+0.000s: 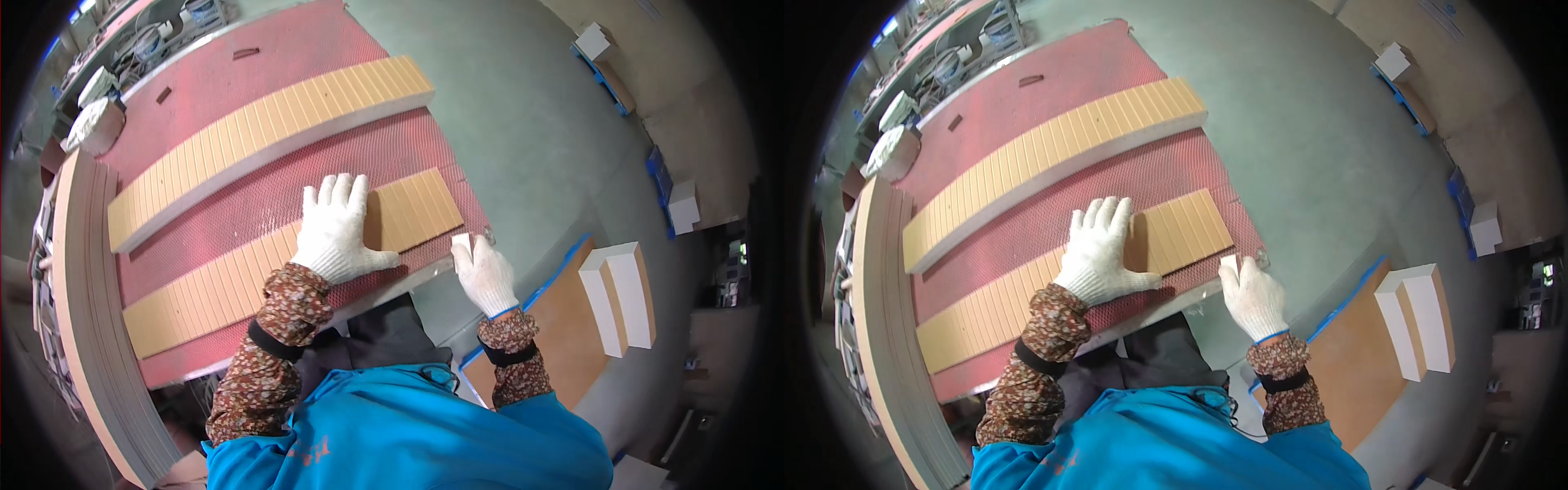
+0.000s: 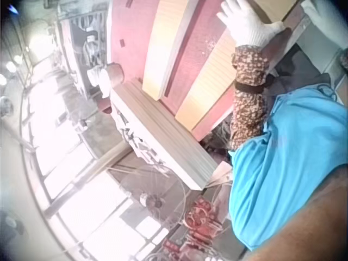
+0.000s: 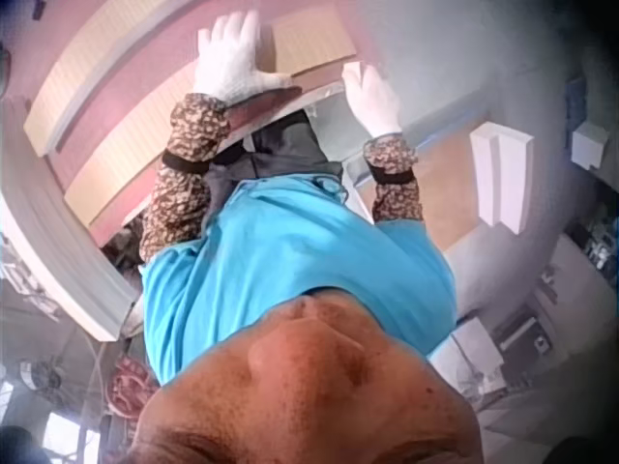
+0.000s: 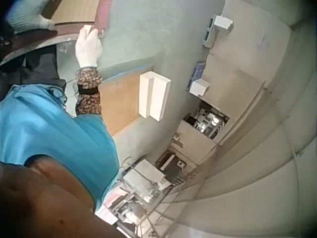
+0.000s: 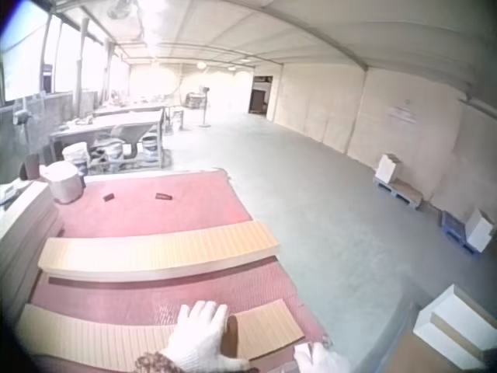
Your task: Sanding the surfaces and edges of slatted wood furniture components using a manual sanding block.
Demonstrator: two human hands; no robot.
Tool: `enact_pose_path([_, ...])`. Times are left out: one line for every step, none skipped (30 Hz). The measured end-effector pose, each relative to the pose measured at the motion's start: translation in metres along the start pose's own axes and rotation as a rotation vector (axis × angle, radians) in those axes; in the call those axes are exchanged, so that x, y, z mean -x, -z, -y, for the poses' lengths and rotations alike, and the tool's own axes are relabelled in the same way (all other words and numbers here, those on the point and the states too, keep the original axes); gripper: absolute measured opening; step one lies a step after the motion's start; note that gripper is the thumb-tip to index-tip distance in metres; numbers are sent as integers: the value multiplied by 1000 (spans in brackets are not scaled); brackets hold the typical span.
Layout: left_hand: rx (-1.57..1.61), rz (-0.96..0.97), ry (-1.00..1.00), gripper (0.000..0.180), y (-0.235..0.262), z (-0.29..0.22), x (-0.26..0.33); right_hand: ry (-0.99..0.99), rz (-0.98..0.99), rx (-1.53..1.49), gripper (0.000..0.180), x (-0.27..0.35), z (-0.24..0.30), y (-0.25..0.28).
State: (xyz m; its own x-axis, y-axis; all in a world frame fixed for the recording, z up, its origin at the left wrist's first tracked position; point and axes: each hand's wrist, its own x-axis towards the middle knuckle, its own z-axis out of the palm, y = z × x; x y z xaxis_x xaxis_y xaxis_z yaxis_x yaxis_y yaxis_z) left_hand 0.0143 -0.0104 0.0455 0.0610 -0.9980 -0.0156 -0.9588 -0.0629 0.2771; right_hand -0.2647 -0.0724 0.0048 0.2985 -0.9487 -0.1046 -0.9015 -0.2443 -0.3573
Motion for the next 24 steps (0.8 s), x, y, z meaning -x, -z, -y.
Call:
enact_pose_path([16,3,6,126,-10,-5,4,-6,-23,-16,48,0,0,2])
enact_pose_path([13,-28,22,124,-19,-10,8,-6,-15,-1,48,-2,-2,4])
enact_pose_path([9,-60,38,122,-28,-14,12,38,-77,-62,47,-5,-4,6])
enact_pose_path([18,-58,48,122,-36,-14,15,87,-137,-127,46,-9,-3,8])
enact_pose_path([19,-154,58,120,-43,-13,16,115,-133,-145,44,-11,2,15])
enact_pose_path([17,-250,67,118,-50,-10,16,120,-126,-137,44,-14,5,17])
enact_pose_path([31,-300,76,114,-55,-10,14,127,-111,-48,43,-16,5,19])
enact_pose_path([41,-298,79,114,-59,-10,14,135,-96,41,43,-17,5,21])
enact_pose_path([57,-259,91,116,-63,-10,14,135,-108,42,43,-15,7,22])
enact_pose_path([68,-222,104,117,-60,-11,15,138,-105,48,43,-16,6,22])
enact_pose_path([61,-204,119,116,-55,-13,16,140,-94,89,43,-18,5,20])
enact_pose_path([66,-205,120,116,-53,-13,17,140,-84,130,44,-19,3,19])
enact_pose_path([70,-202,122,115,-54,-13,17,139,-82,138,44,-19,1,19])
enact_pose_path([74,-200,122,114,-56,-12,17,176,-86,148,44,-17,-1,19])
enact_pose_path([83,-198,121,114,-57,-13,16,213,-89,159,44,-16,-4,19])
enact_pose_path([83,-211,112,113,-56,-13,17,213,-86,163,44,-17,-6,18])
enact_pose_path([83,-222,102,112,-56,-13,18,233,-98,162,43,-17,-8,17])
enact_pose_path([88,-221,104,112,-55,-12,19,253,-109,161,43,-18,-10,16])
enact_pose_path([88,-232,98,111,-57,-11,21,251,-102,167,43,-18,-8,16])
enact_pose_path([88,-243,93,110,-58,-10,22,250,-90,190,43,-18,-3,18])
enact_pose_path([94,-237,98,110,-58,-10,23,251,-77,212,42,-19,0,18])
enact_pose_path([94,-229,100,110,-58,-11,22,248,-72,219,42,-21,0,20])
enact_pose_path([93,-220,103,110,-57,-11,21,258,-56,215,41,-25,1,21])
enact_pose_path([100,-215,107,110,-56,-11,21,269,-40,210,41,-29,2,21])
